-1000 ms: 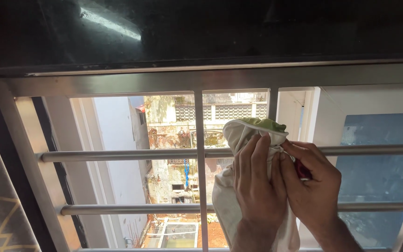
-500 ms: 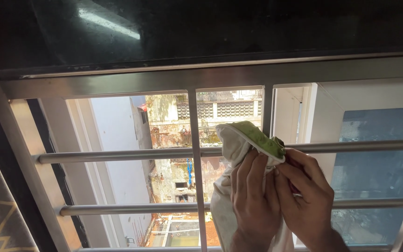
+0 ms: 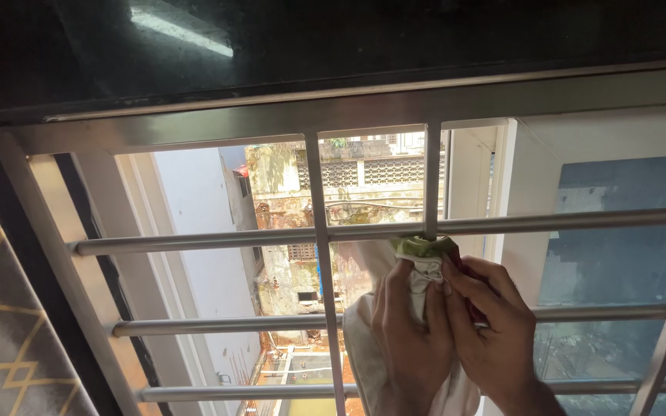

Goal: The person wipes the metal window grille bars with a cloth. They clean the horizontal and vertical bars systematically, moving from the lower sections to the upper frame.

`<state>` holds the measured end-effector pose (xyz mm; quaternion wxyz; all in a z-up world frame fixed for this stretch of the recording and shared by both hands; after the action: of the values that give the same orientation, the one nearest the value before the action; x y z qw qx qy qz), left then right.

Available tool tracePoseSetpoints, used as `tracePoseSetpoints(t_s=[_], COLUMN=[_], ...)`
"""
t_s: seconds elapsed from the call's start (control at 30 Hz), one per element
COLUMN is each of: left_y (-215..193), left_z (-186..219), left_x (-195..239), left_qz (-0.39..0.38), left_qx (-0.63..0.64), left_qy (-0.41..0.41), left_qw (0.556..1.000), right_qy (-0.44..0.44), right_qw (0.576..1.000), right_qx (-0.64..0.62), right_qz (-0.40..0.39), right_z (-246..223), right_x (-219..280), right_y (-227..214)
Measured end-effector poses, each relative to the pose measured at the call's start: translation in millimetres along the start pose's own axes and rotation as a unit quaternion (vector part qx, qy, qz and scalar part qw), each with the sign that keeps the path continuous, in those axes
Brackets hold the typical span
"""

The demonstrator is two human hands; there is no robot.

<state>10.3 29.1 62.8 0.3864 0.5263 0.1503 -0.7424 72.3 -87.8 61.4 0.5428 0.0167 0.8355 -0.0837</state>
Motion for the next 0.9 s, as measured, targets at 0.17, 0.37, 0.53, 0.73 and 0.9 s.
tracePoseSetpoints(t_s=[0.17,0.37,0.53,0.73,0.9], left_y=[6,0,1,5,-2], left_z=[-12,17,34,37,29], left_x=[1,-12,-62,-105,-91], left_qz=[-0.024,0.038,0.012,-0.019,0.051], left_qx=[0.051,0.018,0.073,0.168,0.092], left_qy=[-0.09,0.044,0.033,-0.066,0.058], left_qw=[0.994,0.998,0.997,0.983,0.993], right_qy=[0.004,-0.099,-0.109,-0.168,-0.195], right_qw=[1.0,0.988,0.986,0.977,0.971], right_qx=[0.028,0.111,0.115,0.099,0.107], right_qz=[0.004,0.043,0.057,0.085,0.093], right_z=[-13,-45,-69,-90,-84], right_x=[-2,-19,-59,-93,-97], right_y=[-6,-14,-17,-12,-6])
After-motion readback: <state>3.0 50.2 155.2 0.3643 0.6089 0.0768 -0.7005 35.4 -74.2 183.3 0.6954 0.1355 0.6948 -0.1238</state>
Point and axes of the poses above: each hand's wrist, its own x-axis away from the middle knuckle, its own y-axis out of the palm, z = x × y, the point moved 7 cm from there along -x, towards the middle knuckle, and after that the axes turned 5 degrees about x, right-handed, at the moved point
